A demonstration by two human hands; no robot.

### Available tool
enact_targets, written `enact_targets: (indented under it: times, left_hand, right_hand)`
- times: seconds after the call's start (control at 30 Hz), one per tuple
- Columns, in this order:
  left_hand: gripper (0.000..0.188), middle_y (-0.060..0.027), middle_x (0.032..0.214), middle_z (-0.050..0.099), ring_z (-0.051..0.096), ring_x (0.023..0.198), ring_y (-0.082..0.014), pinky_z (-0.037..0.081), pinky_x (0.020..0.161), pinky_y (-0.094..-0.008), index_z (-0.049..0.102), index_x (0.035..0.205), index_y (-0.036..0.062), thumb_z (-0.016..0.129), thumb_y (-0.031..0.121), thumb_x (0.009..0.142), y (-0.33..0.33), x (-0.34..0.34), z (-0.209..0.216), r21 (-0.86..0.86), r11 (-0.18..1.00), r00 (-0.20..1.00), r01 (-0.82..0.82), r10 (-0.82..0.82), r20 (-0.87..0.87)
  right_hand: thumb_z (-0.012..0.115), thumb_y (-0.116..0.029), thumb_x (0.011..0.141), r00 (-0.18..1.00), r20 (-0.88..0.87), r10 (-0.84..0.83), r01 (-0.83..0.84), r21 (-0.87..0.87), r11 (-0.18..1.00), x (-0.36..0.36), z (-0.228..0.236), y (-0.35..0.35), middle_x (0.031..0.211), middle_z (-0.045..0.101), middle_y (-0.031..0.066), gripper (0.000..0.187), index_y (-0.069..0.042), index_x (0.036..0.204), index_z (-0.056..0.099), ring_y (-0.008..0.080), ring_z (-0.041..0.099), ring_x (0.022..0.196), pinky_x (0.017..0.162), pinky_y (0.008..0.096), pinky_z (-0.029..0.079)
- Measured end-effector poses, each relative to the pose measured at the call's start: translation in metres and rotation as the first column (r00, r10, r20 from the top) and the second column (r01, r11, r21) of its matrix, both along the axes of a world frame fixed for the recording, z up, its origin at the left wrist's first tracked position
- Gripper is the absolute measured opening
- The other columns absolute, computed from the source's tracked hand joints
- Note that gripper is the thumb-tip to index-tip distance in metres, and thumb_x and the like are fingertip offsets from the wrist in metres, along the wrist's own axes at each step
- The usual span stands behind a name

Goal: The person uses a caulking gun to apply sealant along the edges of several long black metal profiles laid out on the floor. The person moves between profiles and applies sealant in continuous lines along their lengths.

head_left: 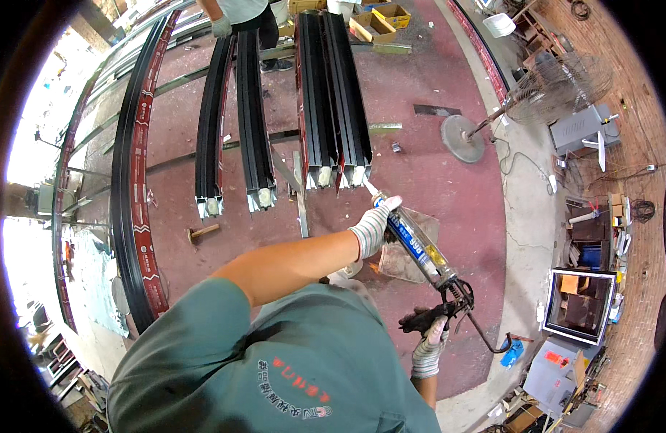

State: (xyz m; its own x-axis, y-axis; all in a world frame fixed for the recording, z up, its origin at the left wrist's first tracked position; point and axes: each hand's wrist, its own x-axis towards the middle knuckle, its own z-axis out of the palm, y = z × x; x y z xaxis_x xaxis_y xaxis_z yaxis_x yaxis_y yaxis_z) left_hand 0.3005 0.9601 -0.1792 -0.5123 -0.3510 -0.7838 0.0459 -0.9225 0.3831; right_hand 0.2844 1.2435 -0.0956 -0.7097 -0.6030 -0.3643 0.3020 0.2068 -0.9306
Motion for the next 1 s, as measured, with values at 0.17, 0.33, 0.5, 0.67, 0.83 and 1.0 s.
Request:
enact_targets:
  times: [0.17, 0.33, 0.5, 0.67, 0.83, 1.0]
  left_hand:
    - [0.056, -0.0075, 0.084, 0.06, 0.06, 0.073, -0.0229, 0.052, 0.071, -0.0396, 0.055, 0.1, 0.009, 0.077, 0.053, 0.071, -0.008, -0.013, -0.003, 0.006, 1.0, 1.0, -0.007, 0.007, 0.025]
    - [0.054, -0.0057, 0.079, 0.057, 0.055, 0.069, -0.0204, 0.047, 0.066, -0.0372, 0.055, 0.095, 0.0102, 0.075, 0.054, 0.072, -0.006, -0.019, -0.016, 0.03, 0.997, 0.997, -0.07, 0.071, -0.036]
    - [0.062, -0.0086, 0.09, 0.059, 0.06, 0.08, -0.0248, 0.052, 0.076, -0.0437, 0.05, 0.107, 0.0107, 0.078, 0.051, 0.07, -0.008, -0.019, -0.041, 0.107, 0.993, 0.996, -0.043, 0.052, -0.075]
    - [0.059, -0.0079, 0.084, 0.055, 0.054, 0.069, -0.022, 0.046, 0.063, -0.037, 0.05, 0.102, 0.0088, 0.073, 0.053, 0.071, -0.004, -0.021, -0.027, 0.049, 0.991, 0.989, -0.126, 0.129, -0.077]
    - [0.06, -0.0113, 0.093, 0.058, 0.061, 0.082, -0.0277, 0.054, 0.078, -0.0447, 0.046, 0.109, 0.0084, 0.075, 0.046, 0.072, -0.01, -0.018, -0.041, 0.133, 0.986, 0.988, -0.104, 0.118, -0.098]
    - [0.056, -0.0117, 0.092, 0.058, 0.061, 0.082, -0.0286, 0.054, 0.08, -0.0461, 0.047, 0.108, 0.0081, 0.074, 0.043, 0.073, -0.012, -0.018, -0.037, 0.155, 0.982, 0.987, -0.109, 0.125, -0.102]
  right_hand:
    - [0.043, -0.05, 0.096, 1.0, 0.0, 0.014, -0.014, -0.005, 1.0, -0.016, 0.004, -0.013, 0.092, 0.066, 0.0156, 0.058, 0.005, 0.109, 0.056, 0.0229, 0.065, 0.075, 0.069, 0.0363, 0.053]
    - [0.046, -0.048, 0.096, 0.995, -0.054, 0.086, -0.085, 0.022, 0.996, -0.039, -0.008, -0.007, 0.099, 0.065, 0.0169, 0.056, 0.005, 0.113, 0.053, 0.0235, 0.065, 0.079, 0.073, 0.0376, 0.054]
    - [0.052, -0.042, 0.095, 0.996, -0.034, 0.08, -0.08, -0.004, 0.997, -0.045, -0.013, -0.002, 0.1, 0.065, 0.0182, 0.052, 0.002, 0.122, 0.045, 0.0241, 0.064, 0.085, 0.075, 0.0392, 0.054]
    - [0.055, -0.039, 0.094, 0.997, -0.03, 0.072, -0.073, -0.047, 0.996, -0.046, -0.016, -0.003, 0.1, 0.063, 0.0176, 0.055, -0.001, 0.13, 0.038, 0.0236, 0.063, 0.083, 0.074, 0.0392, 0.055]
    - [0.055, -0.034, 0.095, 0.989, -0.122, 0.082, -0.089, -0.051, 0.995, -0.051, -0.035, 0.004, 0.1, 0.062, 0.0163, 0.053, -0.002, 0.132, 0.036, 0.0227, 0.062, 0.084, 0.075, 0.0388, 0.054]
    - [0.055, -0.041, 0.094, 0.984, -0.167, 0.057, -0.063, -0.032, 0.998, -0.047, -0.042, 0.002, 0.095, 0.063, 0.0131, 0.051, -0.001, 0.123, 0.042, 0.0193, 0.061, 0.078, 0.071, 0.0337, 0.053]
